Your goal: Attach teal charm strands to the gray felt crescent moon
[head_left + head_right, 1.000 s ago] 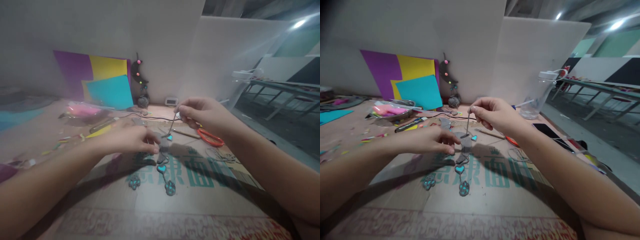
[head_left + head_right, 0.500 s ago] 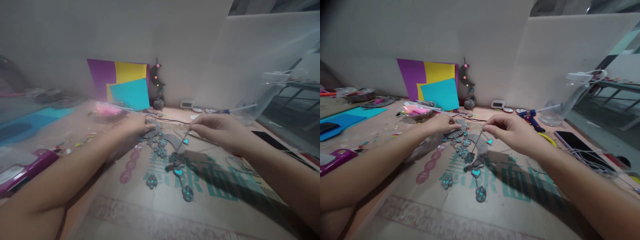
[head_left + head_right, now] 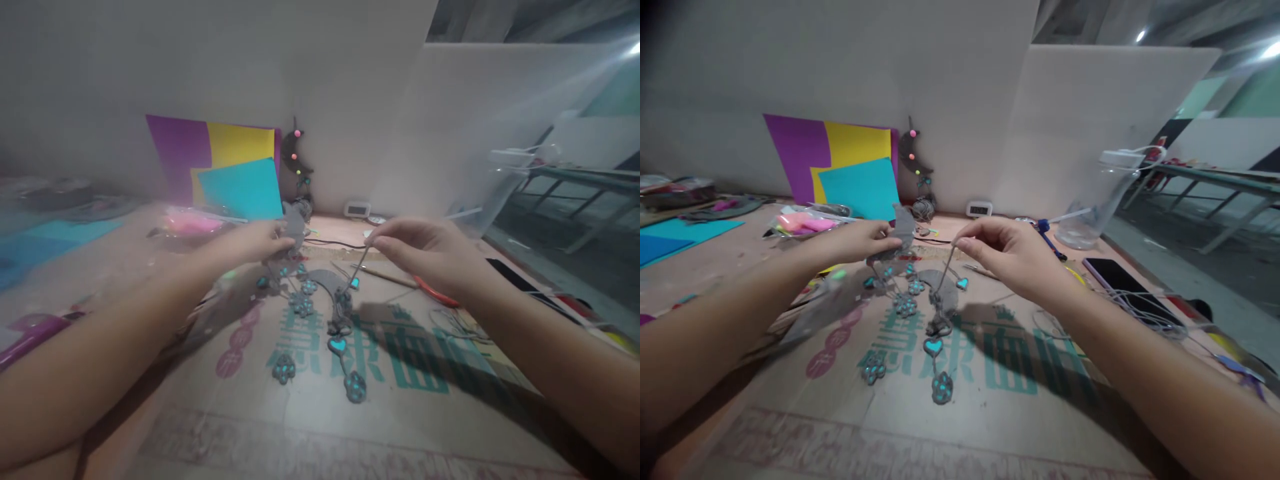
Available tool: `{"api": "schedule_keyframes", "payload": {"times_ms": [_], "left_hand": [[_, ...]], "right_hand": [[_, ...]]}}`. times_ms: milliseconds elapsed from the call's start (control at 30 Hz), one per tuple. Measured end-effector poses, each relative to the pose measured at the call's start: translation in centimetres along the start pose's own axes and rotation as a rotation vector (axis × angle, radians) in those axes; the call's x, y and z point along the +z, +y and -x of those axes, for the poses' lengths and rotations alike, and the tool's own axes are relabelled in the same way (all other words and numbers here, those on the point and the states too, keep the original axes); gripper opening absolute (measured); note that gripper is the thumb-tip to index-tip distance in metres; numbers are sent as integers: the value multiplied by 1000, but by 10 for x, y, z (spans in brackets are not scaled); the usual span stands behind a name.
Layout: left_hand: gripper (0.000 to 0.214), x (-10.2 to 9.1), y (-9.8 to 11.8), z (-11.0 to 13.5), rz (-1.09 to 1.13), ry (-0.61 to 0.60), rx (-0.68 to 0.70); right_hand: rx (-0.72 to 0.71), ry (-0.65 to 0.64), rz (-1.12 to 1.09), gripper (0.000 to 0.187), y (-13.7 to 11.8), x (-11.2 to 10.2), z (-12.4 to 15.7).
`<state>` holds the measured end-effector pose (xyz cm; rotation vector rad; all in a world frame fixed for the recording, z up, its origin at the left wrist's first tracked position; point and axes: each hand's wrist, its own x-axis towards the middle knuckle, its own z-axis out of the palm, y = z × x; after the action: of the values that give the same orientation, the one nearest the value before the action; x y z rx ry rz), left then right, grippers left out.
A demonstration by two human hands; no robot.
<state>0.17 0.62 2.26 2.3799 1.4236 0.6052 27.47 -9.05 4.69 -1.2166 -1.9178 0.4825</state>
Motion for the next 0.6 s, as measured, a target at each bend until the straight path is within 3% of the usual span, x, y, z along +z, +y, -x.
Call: {"api": "schedule_keyframes", "payload": {"times_ms": [67, 100, 200, 300, 467, 600], "left_hand": [[29, -12, 14, 4, -8, 43, -71], [26, -17, 22, 5, 21, 131, -115], [23, -25, 49, 8, 283, 259, -59], [15, -24, 70, 7, 564, 256, 89], [21, -17, 90, -3, 486, 327, 263], [19, -12, 102, -13, 554, 247, 328]], "right_hand": [[-38, 25, 44, 22, 0, -1, 0], [-54, 35, 63, 22, 0, -2, 1], [-103, 54, 97, 20, -3, -3, 2], [-157, 53, 102, 17, -7, -6, 3], [-179, 45, 99, 18, -9, -13, 4], [-191, 63, 121, 20, -11, -19, 6]]}}
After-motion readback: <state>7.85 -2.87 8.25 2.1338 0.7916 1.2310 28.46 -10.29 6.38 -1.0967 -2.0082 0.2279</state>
